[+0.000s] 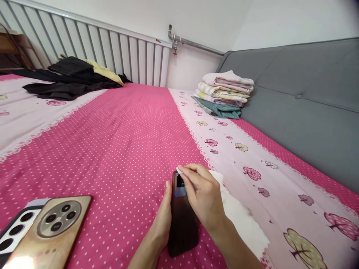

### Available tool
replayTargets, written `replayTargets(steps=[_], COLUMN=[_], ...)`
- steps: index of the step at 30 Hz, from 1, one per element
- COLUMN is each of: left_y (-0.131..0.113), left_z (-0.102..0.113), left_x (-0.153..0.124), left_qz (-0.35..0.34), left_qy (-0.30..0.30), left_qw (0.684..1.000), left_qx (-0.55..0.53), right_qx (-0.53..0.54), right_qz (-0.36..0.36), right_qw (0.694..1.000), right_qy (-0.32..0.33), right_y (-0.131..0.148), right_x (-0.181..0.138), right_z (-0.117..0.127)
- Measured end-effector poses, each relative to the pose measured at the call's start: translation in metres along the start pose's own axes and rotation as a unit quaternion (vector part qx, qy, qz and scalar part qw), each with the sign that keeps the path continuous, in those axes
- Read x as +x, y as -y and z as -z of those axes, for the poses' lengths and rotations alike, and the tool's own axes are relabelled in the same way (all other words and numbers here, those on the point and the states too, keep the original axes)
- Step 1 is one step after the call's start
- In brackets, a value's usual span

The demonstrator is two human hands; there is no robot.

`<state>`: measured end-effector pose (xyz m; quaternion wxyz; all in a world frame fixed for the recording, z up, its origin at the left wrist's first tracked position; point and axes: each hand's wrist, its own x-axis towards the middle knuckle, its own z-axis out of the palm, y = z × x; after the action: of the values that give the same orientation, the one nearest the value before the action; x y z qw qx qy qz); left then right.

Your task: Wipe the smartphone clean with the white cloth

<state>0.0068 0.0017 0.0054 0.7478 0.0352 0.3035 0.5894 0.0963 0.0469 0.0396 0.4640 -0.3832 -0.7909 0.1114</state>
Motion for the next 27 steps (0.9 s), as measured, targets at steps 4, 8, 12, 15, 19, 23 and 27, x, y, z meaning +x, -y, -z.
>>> replayTargets(steps=[4,8,12,15,19,23,27], left_y=[-0.0013,-0.0033,-0.0048,-0.0054,-0.0056,-0.0067,-0.0101], left_z=[-0.0043,-0.0029,0.0005,0.0014,0.0027,0.0026,0.0004], left_x=[-0.0019,-0.0016,0.0004,0.0007,0.0014,0.002,0.0008], left_qz=[0.005,0.016,0.014,0.03,0.038,0.035,0.025], left_qy=[-0.017,0.008,0.043,0.047,0.05,0.033,0.027], left_qw=[1.0,0.999,0.998,0.997,0.995,0.995,0.996], left_qx=[-0.013,-0.029,-0.046,-0.057,-0.078,-0.086,-0.083], right_qx=[-0.01,-0.02,-0.037,-0.049,-0.061,-0.056,-0.045], right_qz=[-0.006,-0.014,-0.019,-0.021,-0.024,-0.025,-0.034], right_qw=[1.0,1.0,0.999,0.998,0.998,0.997,0.993], right_qy=[0.011,0.02,0.022,0.022,0.027,0.04,0.104], right_y=[0.0007,0.0004,-0.0021,-0.0033,-0.0037,-0.0033,-0.0009], right_x=[0.0001,0.0002,-0.0005,-0.0008,-0.0013,-0.0015,-0.0006], right_z=[0.0002,0.0005,-0.0001,-0.0004,-0.0005,0.0001,0.0031])
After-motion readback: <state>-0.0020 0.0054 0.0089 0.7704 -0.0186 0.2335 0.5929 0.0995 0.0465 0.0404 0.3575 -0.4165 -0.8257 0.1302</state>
